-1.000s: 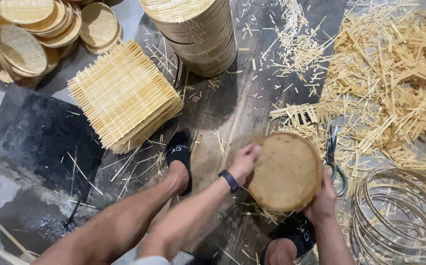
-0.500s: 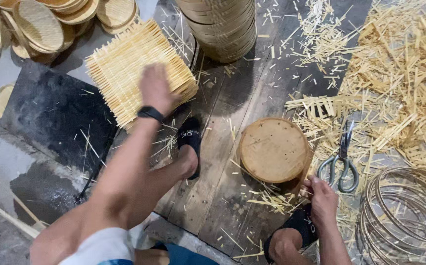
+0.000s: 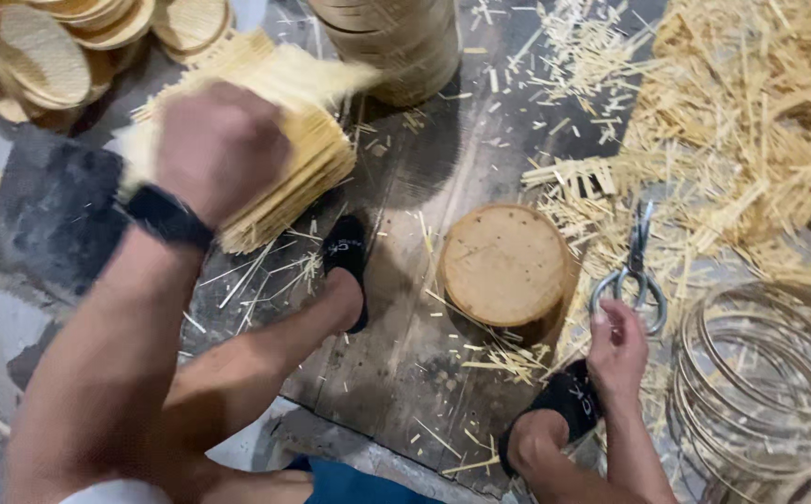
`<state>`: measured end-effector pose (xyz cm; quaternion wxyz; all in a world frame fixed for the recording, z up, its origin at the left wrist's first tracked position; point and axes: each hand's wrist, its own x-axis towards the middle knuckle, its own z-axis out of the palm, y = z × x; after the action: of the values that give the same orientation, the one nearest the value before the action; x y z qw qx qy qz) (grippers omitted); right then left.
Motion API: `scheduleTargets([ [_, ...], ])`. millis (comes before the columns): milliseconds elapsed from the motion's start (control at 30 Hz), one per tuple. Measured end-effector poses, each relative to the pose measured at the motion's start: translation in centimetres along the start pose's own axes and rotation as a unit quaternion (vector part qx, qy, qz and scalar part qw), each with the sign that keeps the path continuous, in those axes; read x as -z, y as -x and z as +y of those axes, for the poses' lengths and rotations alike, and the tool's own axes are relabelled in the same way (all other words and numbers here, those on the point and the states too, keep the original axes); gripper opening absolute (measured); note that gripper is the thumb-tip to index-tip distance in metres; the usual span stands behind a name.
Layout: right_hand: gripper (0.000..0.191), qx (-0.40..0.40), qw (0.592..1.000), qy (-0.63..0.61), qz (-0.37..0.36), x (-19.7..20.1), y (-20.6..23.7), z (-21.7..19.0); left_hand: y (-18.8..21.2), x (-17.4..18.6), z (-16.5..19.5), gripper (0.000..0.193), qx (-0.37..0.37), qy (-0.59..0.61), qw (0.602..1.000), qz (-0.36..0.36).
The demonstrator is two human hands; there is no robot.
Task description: The person sits on the floor of a workshop and assembles bamboo steamer lids. They fit a woven bamboo mat into a round bamboo rim, press the rim down over the mat with a wooden block, trim the protruding mat ends with scissors, and place finished lids onto a stack.
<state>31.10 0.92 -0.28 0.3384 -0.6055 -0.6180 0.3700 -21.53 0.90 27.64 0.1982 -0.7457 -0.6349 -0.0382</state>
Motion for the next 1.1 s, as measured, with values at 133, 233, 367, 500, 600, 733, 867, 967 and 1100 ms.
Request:
scheduleTargets([
  [133,0.049,-0.18,0.855,-0.465,-0.143,0.4,-1.8,-1.8,0.0,-2.5,16.8,0.013,-0.129,0.205,0.97,-0.017],
  [233,0.039,-0.198,0.825,-0.5,-0.174,-0.4,-3.0,-2.2,2.3,-6.3,26.3,0.044,-0.207,0.297,0.929,-0.083],
  [367,0.028,-0.191,0.943,-0.243,-0.125,-2.3,-3.6,-2.0,5.9,-10.5,30.2,0.064,-0.212,0.384,0.885,-0.157],
  [500,0.022,-0.238,0.942,-0.213,-0.103,-3.4,-3.3,-1.5,6.5,-16.2,28.7,0.05,0.177,0.44,0.852,-0.221],
  [600,0.022,-0.204,0.946,-0.238,-0.086,-3.2,-3.1,-1.0,5.6,-22.4,24.4,0.063,0.446,0.512,0.712,-0.177],
  [733,0.026,-0.188,0.957,-0.212,-0.054,-3.2,-2.5,-0.4,7.3,-26.8,22.6,0.037,0.439,0.592,0.625,-0.258],
  [867,0.027,-0.142,0.983,-0.11,-0.028,-3.9,-1.6,0.3,8.9,-27.1,23.1,0.029,0.451,0.66,0.546,-0.25],
  [967,0.046,-0.165,0.974,-0.154,0.016,-2.1,-1.3,1.1,9.3,-26.6,23.5,0.036,0.446,0.633,0.58,-0.253],
  [1100,0.036,-0.027,0.98,0.116,0.159,6.8,-2.1,4.5,9.4,-25.6,23.2,0.064,0.461,0.6,0.626,-0.188],
])
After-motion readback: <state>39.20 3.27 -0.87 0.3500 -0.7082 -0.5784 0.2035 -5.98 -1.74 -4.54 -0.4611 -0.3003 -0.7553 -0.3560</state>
